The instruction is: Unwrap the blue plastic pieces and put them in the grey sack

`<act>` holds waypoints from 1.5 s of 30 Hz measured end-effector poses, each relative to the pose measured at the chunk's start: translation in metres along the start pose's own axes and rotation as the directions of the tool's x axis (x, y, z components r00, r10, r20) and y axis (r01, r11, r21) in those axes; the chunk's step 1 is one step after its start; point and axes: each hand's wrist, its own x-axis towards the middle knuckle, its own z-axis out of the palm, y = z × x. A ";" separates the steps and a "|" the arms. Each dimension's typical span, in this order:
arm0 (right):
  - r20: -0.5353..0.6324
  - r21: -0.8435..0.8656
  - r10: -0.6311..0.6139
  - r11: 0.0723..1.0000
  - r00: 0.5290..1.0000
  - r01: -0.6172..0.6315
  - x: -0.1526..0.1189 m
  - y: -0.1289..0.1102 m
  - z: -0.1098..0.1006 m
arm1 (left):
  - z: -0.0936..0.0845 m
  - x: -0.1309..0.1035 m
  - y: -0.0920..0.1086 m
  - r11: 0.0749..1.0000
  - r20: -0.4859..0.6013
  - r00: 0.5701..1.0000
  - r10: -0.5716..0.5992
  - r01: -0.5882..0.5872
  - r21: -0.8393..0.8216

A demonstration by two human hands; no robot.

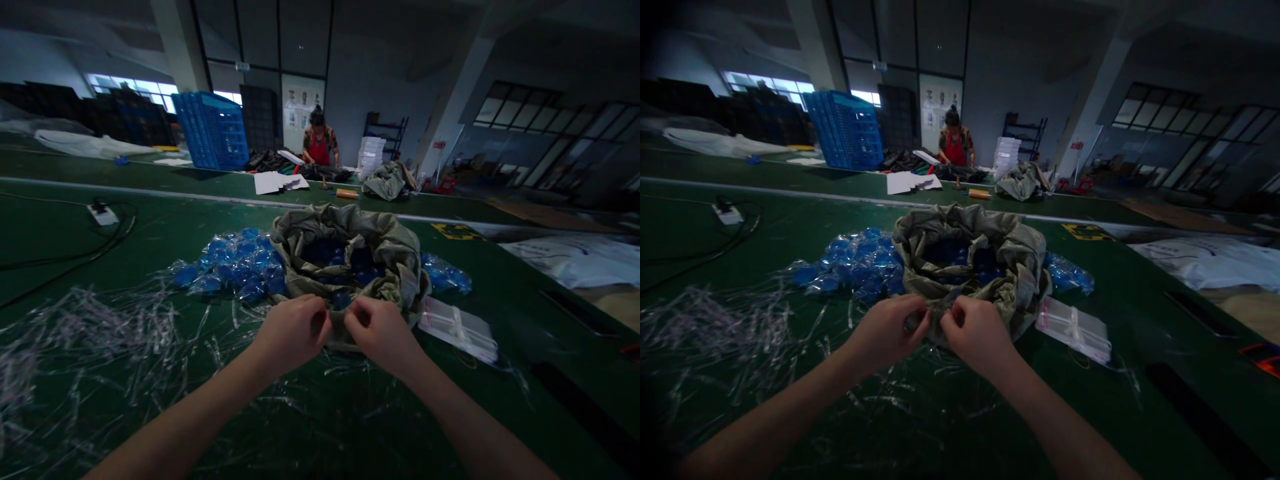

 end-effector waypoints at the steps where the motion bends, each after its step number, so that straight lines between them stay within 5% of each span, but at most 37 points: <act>1: 0.000 0.011 -0.001 1.000 1.000 0.001 -0.001 -0.002 -0.003 | -0.004 0.000 0.002 1.000 -0.008 1.000 -0.001 0.001 -0.012; 11: -0.019 0.177 -0.045 0.983 0.999 0.048 -0.015 -0.016 -0.028 | -0.036 -0.011 0.024 0.999 -0.194 0.980 0.044 -0.042 0.014; 18: 0.052 0.131 -0.059 0.990 0.997 0.052 -0.010 -0.015 -0.026 | -0.042 -0.010 0.030 0.992 -0.185 0.978 0.096 -0.078 0.099; 21: 0.104 0.160 -0.094 0.984 0.990 0.077 -0.003 -0.007 -0.023 | -0.036 -0.004 0.023 0.984 -0.209 0.972 0.105 -0.071 0.163; 25: 0.140 0.177 -0.055 0.984 0.989 0.030 0.030 0.033 -0.002 | -0.015 0.024 0.002 0.914 -0.204 0.976 -0.069 0.144 0.378; 28: 0.089 -0.145 0.030 0.989 0.996 -0.016 0.056 0.073 0.032 | 0.007 0.048 -0.013 0.857 -0.123 0.971 -0.207 0.240 0.455; 31: 0.196 -0.400 0.066 0.916 0.978 0.019 0.069 0.098 0.062 | 0.024 0.062 -0.022 0.849 -0.034 0.965 -0.262 0.247 0.468; 35: 0.191 -0.465 0.100 0.885 0.976 0.000 0.070 0.101 0.067 | 0.032 0.069 -0.026 0.849 0.004 0.952 -0.307 0.272 0.453; 37: 0.066 -0.355 0.103 0.932 0.992 -0.073 0.069 0.097 0.055 | 0.032 0.071 -0.027 0.852 0.010 0.947 -0.322 0.285 0.440; 40: -0.109 0.080 0.175 0.983 0.978 -0.167 0.065 0.088 0.035 | 0.029 0.074 -0.027 0.858 0.009 0.942 -0.337 0.303 0.415; 43: -0.081 0.514 0.221 0.845 0.972 -0.149 0.056 0.078 0.028 | 0.026 0.076 -0.027 0.864 0.012 0.937 -0.350 0.318 0.390; 45: -0.055 0.619 0.205 0.775 0.977 -0.128 0.049 0.072 0.033 | 0.023 0.078 -0.027 0.872 0.020 0.937 -0.349 0.317 0.374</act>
